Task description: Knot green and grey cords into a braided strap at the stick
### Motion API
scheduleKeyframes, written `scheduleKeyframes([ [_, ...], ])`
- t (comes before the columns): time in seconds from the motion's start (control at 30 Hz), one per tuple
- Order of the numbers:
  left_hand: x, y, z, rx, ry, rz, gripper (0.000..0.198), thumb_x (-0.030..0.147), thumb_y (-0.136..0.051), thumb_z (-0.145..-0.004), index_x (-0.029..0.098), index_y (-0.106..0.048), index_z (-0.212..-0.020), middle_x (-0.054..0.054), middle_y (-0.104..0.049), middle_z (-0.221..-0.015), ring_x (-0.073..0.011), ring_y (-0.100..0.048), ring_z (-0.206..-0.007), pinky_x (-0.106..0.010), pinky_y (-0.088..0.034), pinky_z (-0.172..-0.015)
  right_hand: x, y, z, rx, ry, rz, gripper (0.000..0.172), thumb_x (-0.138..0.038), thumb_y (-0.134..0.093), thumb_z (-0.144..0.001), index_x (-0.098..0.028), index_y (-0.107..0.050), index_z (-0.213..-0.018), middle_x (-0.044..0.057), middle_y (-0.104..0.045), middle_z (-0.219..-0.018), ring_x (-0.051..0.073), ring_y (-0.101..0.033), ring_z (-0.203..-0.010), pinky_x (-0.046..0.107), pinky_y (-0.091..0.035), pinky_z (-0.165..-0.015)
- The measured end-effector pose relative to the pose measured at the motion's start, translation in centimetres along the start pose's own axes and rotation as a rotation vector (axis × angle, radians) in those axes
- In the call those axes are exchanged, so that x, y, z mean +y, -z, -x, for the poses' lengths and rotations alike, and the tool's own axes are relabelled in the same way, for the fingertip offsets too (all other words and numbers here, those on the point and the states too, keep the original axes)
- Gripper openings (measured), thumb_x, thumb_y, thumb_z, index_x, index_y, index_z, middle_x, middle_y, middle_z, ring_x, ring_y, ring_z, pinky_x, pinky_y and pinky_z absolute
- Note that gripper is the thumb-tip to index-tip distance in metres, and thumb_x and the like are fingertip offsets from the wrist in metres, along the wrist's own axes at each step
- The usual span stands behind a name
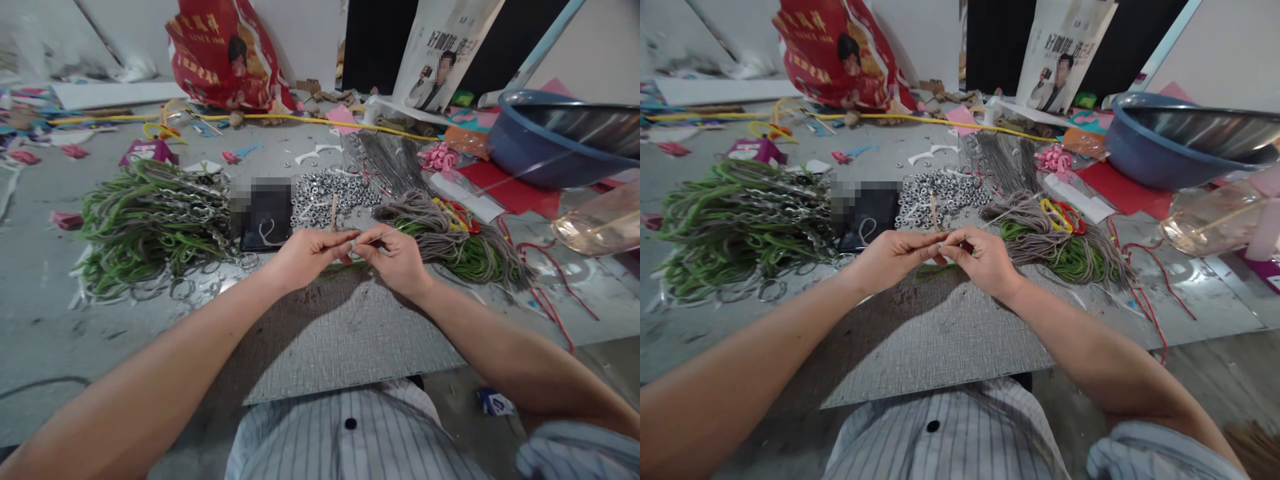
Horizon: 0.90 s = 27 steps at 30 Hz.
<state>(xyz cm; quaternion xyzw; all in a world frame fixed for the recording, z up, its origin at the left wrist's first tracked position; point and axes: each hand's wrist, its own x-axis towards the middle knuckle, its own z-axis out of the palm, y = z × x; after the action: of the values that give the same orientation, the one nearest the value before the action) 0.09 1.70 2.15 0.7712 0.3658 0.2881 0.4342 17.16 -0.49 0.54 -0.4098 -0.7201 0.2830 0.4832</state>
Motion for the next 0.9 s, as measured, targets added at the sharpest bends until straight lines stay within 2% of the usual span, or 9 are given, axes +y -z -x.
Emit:
scheduleKeyframes([
  [0.13, -0.1, 0.4, -0.1, -0.169, 0.043, -0.076, 0.027, 0.034, -0.049, -0.081, 0.016, -0.069, -0.083, -0.001, -0.068, -0.069, -0.0116, -0.060, -0.064, -0.022, -0.045, -0.061, 0.3, 0.0, -0.2, 0.027, 0.028, -0.065, 0.009, -0.024, -0.061, -0.074, -0.019, -0.059, -0.068, -0.003, -0.056, -0.063, 0.008, -0.048, -0.057, 0.022, -0.038, -0.053],
  [0.23, 0.0, 0.6, 0.0, -0.260, 0.051, -0.120, 0.025, 0.033, -0.051, -0.079, 0.016, -0.069, -0.074, 0.002, -0.061, -0.055, -0.0076, -0.050, -0.048, -0.018, -0.036, -0.048, 0.2, 0.0, -0.3, 0.013, 0.043, -0.073, 0.010, -0.024, -0.062, -0.073, -0.020, -0.059, -0.065, -0.003, -0.054, -0.062, 0.008, -0.048, -0.059, 0.022, -0.038, -0.054],
  [0.33, 0.3, 0.7, 0.0, -0.319, 0.073, -0.113, 0.024, 0.031, -0.052, -0.078, 0.016, -0.068, -0.068, 0.005, -0.051, -0.044, -0.0051, -0.037, -0.038, -0.019, -0.027, -0.042, 0.0, -0.2, -0.3, -0.006, -0.010, -0.146, 0.013, -0.026, -0.064, -0.072, -0.019, -0.058, -0.063, -0.004, -0.053, -0.061, 0.007, -0.047, -0.056, 0.022, -0.038, -0.052],
  [0.4, 0.5, 0.7, 0.0, -0.354, 0.118, -0.050, 0.021, 0.029, -0.052, -0.078, 0.016, -0.068, -0.073, 0.004, -0.055, -0.047, -0.0053, -0.038, -0.040, -0.019, -0.028, -0.043, -0.1, -0.3, -0.3, -0.020, -0.087, -0.254, 0.016, -0.029, -0.065, -0.071, -0.018, -0.057, -0.062, -0.005, -0.051, -0.059, 0.006, -0.046, -0.052, 0.021, -0.037, -0.049],
  [0.57, 0.5, 0.6, -0.1, -0.412, 0.171, 0.275, 0.014, 0.025, -0.058, -0.075, 0.015, -0.067, -0.076, 0.000, -0.067, -0.061, -0.0072, -0.053, -0.057, -0.017, -0.038, -0.056, -0.1, -0.4, -0.4, 0.029, -0.319, -0.575, 0.021, -0.035, -0.067, -0.068, -0.019, -0.053, -0.066, -0.009, -0.045, -0.050, 0.004, -0.039, -0.041, 0.018, -0.033, -0.040],
  [0.63, 0.4, 0.6, 0.1, -0.433, 0.209, 0.452, 0.015, 0.028, -0.061, -0.073, 0.015, -0.068, -0.076, 0.000, -0.067, -0.060, -0.0048, -0.050, -0.048, -0.015, -0.036, -0.047, -0.1, -0.2, -0.5, 0.062, -0.363, -0.688, 0.023, -0.036, -0.068, -0.068, -0.020, -0.052, -0.067, -0.010, -0.042, -0.048, 0.004, -0.038, -0.041, 0.018, -0.035, -0.042],
  [0.7, 0.2, 0.5, 0.4, -0.445, 0.258, 0.626, 0.018, 0.031, -0.064, -0.071, 0.016, -0.068, -0.080, 0.000, -0.068, -0.062, -0.0016, -0.041, -0.034, -0.014, -0.027, -0.034, -0.1, 0.1, -0.7, 0.094, -0.392, -0.761, 0.023, -0.035, -0.068, -0.068, -0.020, -0.050, -0.067, -0.010, -0.041, -0.048, 0.003, -0.037, -0.041, 0.018, -0.038, -0.044],
  [0.77, 0.2, 0.5, 0.6, -0.430, 0.262, 0.781, 0.019, 0.033, -0.066, -0.069, 0.018, -0.069, -0.080, -0.001, -0.069, -0.064, -0.0005, -0.036, -0.027, -0.014, -0.020, -0.027, -0.1, 0.4, -0.9, 0.134, -0.410, -0.799, 0.023, -0.035, -0.068, -0.068, -0.021, -0.050, -0.067, -0.010, -0.041, -0.051, 0.003, -0.037, -0.041, 0.018, -0.039, -0.044],
  [0.9, 0.2, 0.4, 1.0, -0.317, 0.144, 1.029, 0.019, 0.030, -0.068, -0.068, 0.022, -0.069, -0.086, 0.000, -0.071, -0.071, -0.0062, -0.051, -0.031, -0.015, -0.035, -0.029, 0.2, 0.6, -1.1, 0.181, -0.376, -0.810, 0.020, -0.034, -0.068, -0.067, -0.021, -0.052, -0.067, -0.008, -0.049, -0.061, 0.002, -0.039, -0.042, 0.019, -0.042, -0.045],
])
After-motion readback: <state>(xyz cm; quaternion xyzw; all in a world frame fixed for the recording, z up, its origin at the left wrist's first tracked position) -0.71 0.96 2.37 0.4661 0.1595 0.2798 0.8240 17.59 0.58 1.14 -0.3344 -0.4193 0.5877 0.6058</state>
